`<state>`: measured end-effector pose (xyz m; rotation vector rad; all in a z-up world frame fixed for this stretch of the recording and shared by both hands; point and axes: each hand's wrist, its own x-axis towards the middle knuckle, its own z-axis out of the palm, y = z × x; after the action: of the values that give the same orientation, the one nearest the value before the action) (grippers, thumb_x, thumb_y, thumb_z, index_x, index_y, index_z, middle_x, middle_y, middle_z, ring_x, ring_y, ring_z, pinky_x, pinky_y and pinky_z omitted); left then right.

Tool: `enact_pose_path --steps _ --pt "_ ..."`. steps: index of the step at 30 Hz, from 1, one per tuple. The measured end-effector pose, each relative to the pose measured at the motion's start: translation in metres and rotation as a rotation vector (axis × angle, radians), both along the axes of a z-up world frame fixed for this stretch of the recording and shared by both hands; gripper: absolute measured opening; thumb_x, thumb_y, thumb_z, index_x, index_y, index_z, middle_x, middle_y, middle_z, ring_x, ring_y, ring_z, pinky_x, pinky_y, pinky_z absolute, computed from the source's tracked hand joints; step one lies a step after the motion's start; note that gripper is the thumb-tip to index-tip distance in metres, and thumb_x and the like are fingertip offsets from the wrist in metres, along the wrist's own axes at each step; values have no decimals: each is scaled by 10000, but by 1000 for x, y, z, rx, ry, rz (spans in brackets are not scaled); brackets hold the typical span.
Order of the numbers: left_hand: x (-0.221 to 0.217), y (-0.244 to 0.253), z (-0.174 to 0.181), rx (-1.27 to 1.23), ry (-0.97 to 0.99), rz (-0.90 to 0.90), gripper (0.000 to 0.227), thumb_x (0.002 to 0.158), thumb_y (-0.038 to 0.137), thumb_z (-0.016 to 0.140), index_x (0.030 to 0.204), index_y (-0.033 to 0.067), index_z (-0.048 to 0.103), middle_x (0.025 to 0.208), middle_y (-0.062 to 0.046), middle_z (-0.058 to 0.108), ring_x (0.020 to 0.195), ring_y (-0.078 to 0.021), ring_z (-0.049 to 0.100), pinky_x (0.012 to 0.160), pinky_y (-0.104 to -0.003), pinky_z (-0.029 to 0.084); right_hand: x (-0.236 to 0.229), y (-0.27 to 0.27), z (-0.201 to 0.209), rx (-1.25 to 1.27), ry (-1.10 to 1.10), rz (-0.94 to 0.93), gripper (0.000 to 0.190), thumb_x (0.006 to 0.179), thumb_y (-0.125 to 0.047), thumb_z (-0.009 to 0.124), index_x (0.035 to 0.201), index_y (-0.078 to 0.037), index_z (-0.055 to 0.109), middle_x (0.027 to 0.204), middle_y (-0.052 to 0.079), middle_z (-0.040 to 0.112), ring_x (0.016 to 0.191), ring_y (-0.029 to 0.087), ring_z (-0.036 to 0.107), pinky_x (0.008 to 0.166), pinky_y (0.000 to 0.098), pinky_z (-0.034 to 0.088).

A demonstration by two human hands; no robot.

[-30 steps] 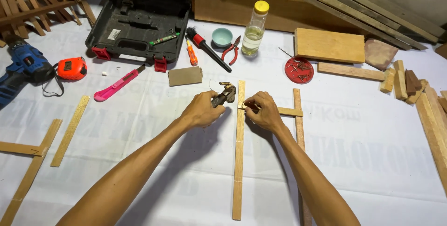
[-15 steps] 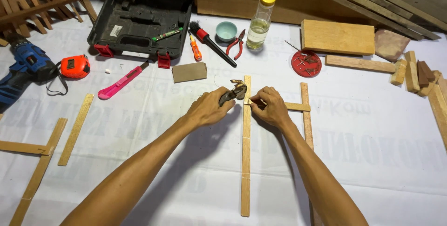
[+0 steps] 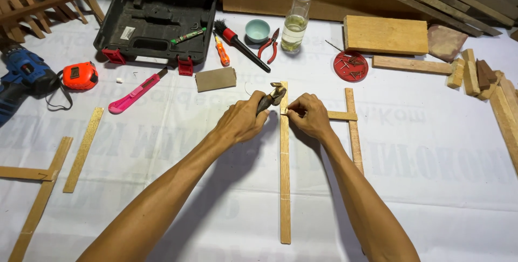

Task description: The person assembles a small ladder-like frame from thin wooden strips on a workbench. They align cross pieces against two uprights, take nails from a red container, and hammer the nails to fasten each joint, adding rungs one at a time to build the frame.

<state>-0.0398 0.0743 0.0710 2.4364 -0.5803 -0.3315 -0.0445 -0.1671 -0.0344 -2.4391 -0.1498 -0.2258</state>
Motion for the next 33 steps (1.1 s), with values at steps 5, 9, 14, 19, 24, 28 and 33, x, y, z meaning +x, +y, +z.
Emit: enact_pose_path --steps 5,9,14,19,24,28,33 --pt "0 3 15 -40 112 -36 454 923 251 568 1321 127 388 738 -194 699 639 -382 703 628 -535 526 3 3 9 -10 -30 36 126 808 -212 773 853 -96 757 811 28 650 797 195 542 768 387 460" --pt "0 4 15 -47 114 -52 449 932 251 565 1324 137 379 708 -188 703 624 -378 699 634 -530 522 2 5 10 -36 -40 40 114 798 -180 780 820 -74 745 797 40 663 786 208 545 773 398 462" --pt "4 7 8 -77 99 -41 440 935 254 572 1317 135 388 768 -175 708 659 -372 707 642 -535 522 4 4 2 32 -37 48 94 786 -132 769 823 -54 731 817 62 650 804 201 557 736 365 521" --pt "3 8 6 -109 107 -41 458 915 233 585 1315 132 389 804 -164 723 686 -372 718 663 -523 532 7 4 -2 87 14 52 96 784 -107 759 845 -41 724 862 65 648 835 175 600 755 317 577" --pt "4 5 11 -27 71 -100 460 944 222 554 1364 173 372 808 -195 729 703 -395 717 679 -534 533 7 5 3 253 94 -2 184 786 -124 742 957 -58 745 900 47 649 760 136 648 707 291 578" --pt "9 2 7 -12 -97 -149 447 952 230 567 1364 211 395 978 -161 736 762 -417 709 646 -547 541 8 5 -2 198 81 1 151 793 -167 797 897 -59 776 851 36 673 765 144 615 683 294 553" --pt "11 -2 -5 -13 -202 -197 479 958 226 573 1416 261 438 1000 -174 719 776 -413 699 650 -533 553 9 2 -11 55 -84 39 100 843 -171 799 861 -73 792 789 30 669 757 162 587 671 331 522"
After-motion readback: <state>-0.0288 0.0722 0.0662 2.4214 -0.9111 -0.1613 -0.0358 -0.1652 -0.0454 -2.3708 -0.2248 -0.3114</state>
